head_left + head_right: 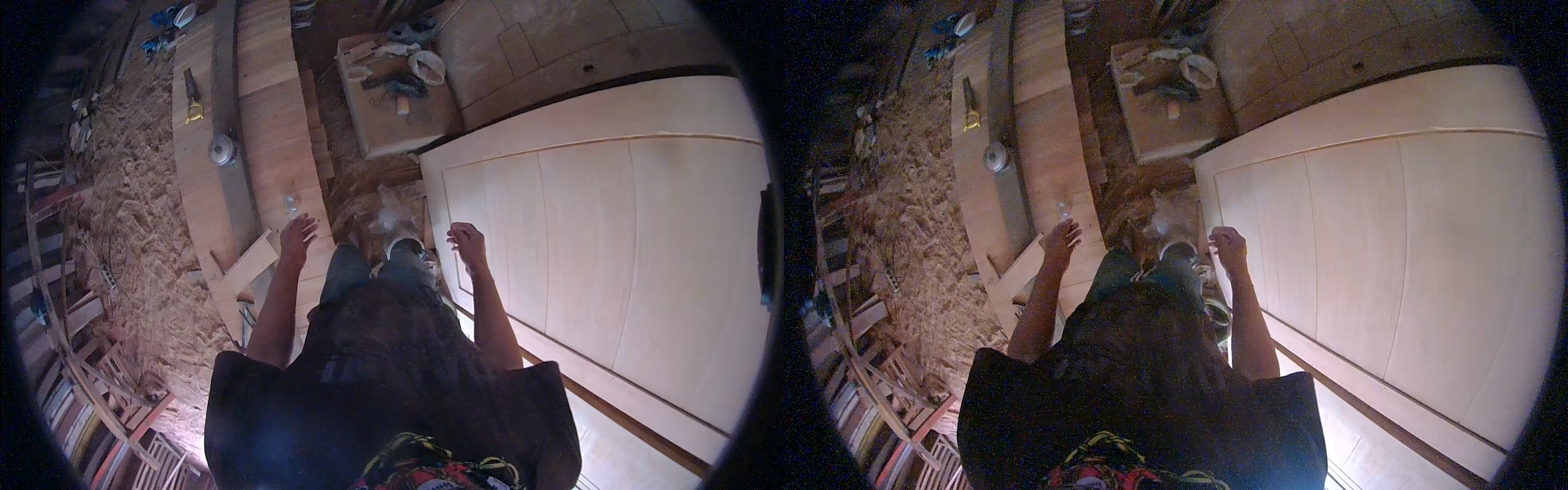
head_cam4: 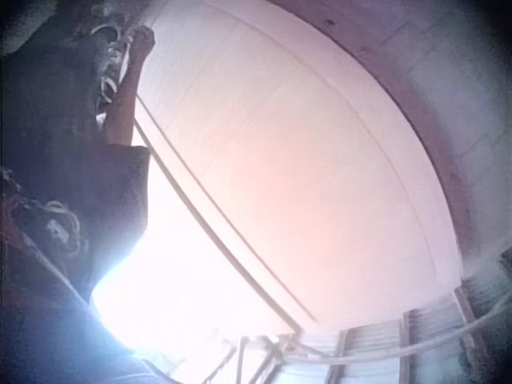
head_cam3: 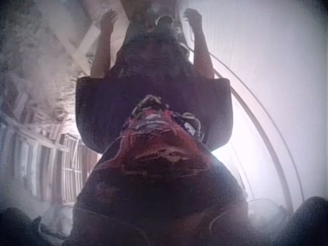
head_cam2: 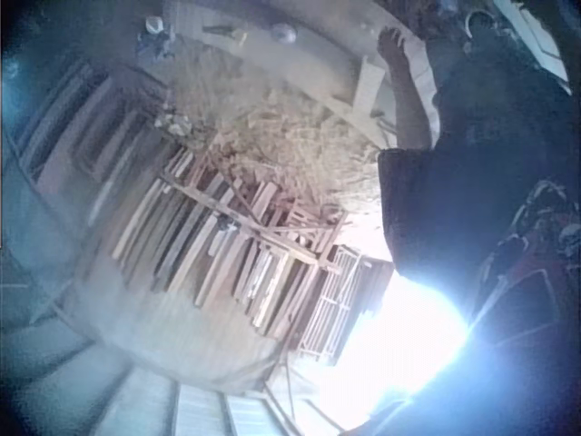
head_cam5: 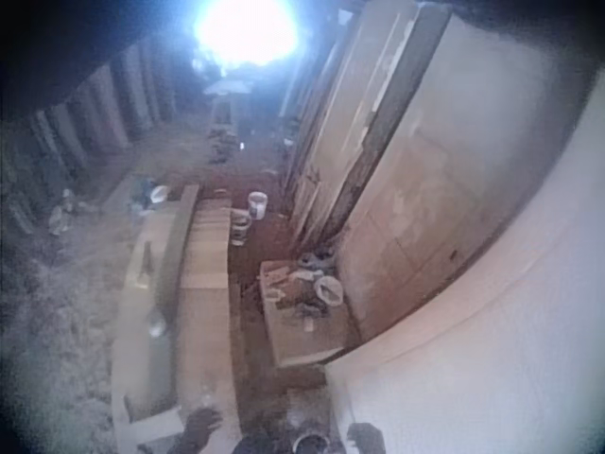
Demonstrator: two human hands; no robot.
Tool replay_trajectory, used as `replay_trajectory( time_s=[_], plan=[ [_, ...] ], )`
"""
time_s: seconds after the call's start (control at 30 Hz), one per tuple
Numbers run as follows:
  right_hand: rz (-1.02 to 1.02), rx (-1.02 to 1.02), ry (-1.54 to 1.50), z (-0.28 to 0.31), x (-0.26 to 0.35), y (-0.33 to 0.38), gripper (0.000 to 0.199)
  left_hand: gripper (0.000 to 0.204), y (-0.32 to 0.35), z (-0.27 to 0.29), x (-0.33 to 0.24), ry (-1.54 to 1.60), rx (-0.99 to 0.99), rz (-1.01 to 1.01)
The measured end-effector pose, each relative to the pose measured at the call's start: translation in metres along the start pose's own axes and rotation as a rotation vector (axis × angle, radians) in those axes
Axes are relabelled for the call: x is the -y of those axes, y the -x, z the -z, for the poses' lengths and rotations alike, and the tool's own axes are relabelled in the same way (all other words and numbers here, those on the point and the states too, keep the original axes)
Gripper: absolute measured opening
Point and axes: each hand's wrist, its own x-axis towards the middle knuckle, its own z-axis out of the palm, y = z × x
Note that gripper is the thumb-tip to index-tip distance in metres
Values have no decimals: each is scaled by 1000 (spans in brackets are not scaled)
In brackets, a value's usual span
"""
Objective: The person uses a circular saw to cut a long wooden plank, then smooths the edges with a hand plane. They handle several pieces of wood, moving them around the cluttered workshop floor.
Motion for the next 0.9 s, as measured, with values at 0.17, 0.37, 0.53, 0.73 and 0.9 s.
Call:
replay_trajectory(
  time_s=[0.17, 0.37, 0.53, 0.73, 0.9],
  plan=[
    [-164, 100, 163, 0, -25, -15, 29, 44, 6, 11, -11, 60, 6, -13],
    [-187, -2, 75, -4, -53, -31, 26, 42, 30, 116, 102, 190, -323, 269],
    [184, 200, 465, 11, -52, -87, 25, 40, 29, 125, 150, 136, -358, 247],
    [-189, 250, 167, -36, 35, -165, 27, 41, 35, 63, 106, 361, -476, 213],
    [161, 322, 395, -41, 33, -313, 24, 44, 28, -6, 60, 454, -449, 177]
  ],
)
